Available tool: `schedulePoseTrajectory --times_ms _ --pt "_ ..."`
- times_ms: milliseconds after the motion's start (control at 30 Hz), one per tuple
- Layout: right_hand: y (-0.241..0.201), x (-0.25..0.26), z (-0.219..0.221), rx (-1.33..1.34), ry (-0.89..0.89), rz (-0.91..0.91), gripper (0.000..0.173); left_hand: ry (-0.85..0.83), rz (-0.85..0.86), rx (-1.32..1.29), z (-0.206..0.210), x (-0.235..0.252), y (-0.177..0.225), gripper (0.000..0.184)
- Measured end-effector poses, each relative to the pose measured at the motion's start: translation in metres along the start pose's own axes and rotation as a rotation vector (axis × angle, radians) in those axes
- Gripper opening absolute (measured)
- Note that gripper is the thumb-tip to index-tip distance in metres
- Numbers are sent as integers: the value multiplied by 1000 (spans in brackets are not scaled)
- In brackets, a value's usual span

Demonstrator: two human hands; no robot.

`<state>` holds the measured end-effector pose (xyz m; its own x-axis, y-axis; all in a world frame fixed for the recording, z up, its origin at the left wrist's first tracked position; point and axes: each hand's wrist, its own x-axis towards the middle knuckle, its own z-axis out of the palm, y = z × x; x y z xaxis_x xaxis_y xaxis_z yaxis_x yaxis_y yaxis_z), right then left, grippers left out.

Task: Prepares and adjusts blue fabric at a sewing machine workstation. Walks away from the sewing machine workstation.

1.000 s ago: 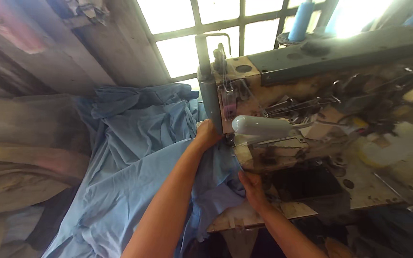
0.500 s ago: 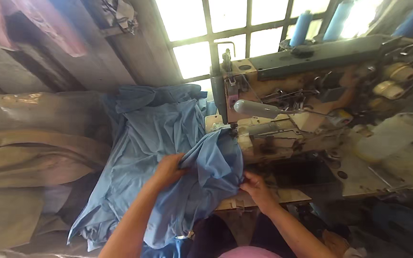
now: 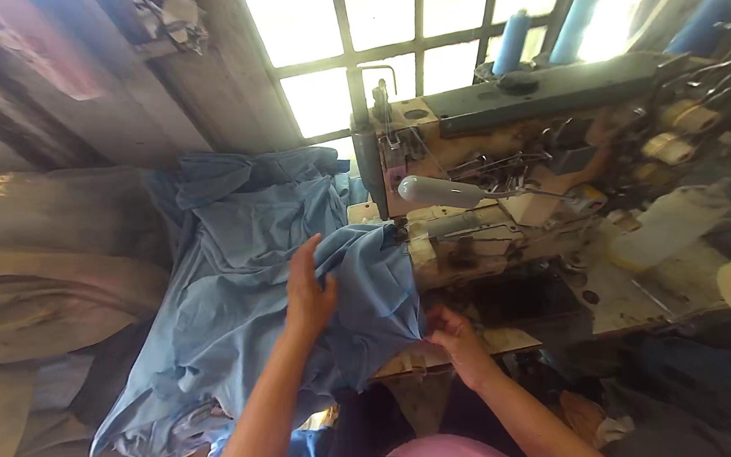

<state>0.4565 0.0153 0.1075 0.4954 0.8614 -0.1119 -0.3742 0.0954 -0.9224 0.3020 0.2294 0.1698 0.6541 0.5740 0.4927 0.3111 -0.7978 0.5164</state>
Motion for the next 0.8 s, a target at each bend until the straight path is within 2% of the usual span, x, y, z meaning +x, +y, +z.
schedulePoseTrajectory --times_ms 33,100,133,167,200,267,300,367,400,467,533,567,633,667,733,800 --pt "-1 0 -3 0 1 18 20 -24 121 -20 5 -5 25 50" --pt "-2 3 -5 9 -13 40 18 -260 422 92 16 -9 67 29" --pt "-2 5 -6 1 -22 34 18 -363 565 210 22 -10 76 23" --pt "-2 6 -8 -30 -29 17 18 -426 654 298 26 -11 76 26" --pt "-2 5 -11 -92 -30 -14 19 -465 686 359 26 -15 73 39" --pt "-4 2 -19 -206 -21 -77 22 -524 662 458 14 -22 70 51" --pt "-7 -1 -22 -228 -8 -89 22 -517 661 488 8 -27 70 46" --pt "-17 -5 -25 -219 -27 -49 15 -434 701 447 6 -39 78 22" --pt "-23 -3 -25 -224 -88 -19 15 -385 711 393 11 -45 84 18" --pt "-32 4 -21 -272 -279 12 28 -283 716 250 29 -53 92 14" --pt "-36 17 -16 -287 -427 6 37 -277 679 144 44 -58 103 12" --pt "-37 24 -14 -280 -451 1 35 -275 667 125 51 -60 107 12" --pt "-41 34 -10 -313 -390 -35 26 -261 662 129 60 -64 109 11" --pt "-43 36 -9 -355 -358 -56 29 -254 647 141 62 -66 108 10" --pt "-45 37 -12 -391 -316 -49 35 -208 519 170 60 -68 106 7" --pt "-46 31 -15 -263 -313 24 30 -195 256 219 52 -65 107 23"
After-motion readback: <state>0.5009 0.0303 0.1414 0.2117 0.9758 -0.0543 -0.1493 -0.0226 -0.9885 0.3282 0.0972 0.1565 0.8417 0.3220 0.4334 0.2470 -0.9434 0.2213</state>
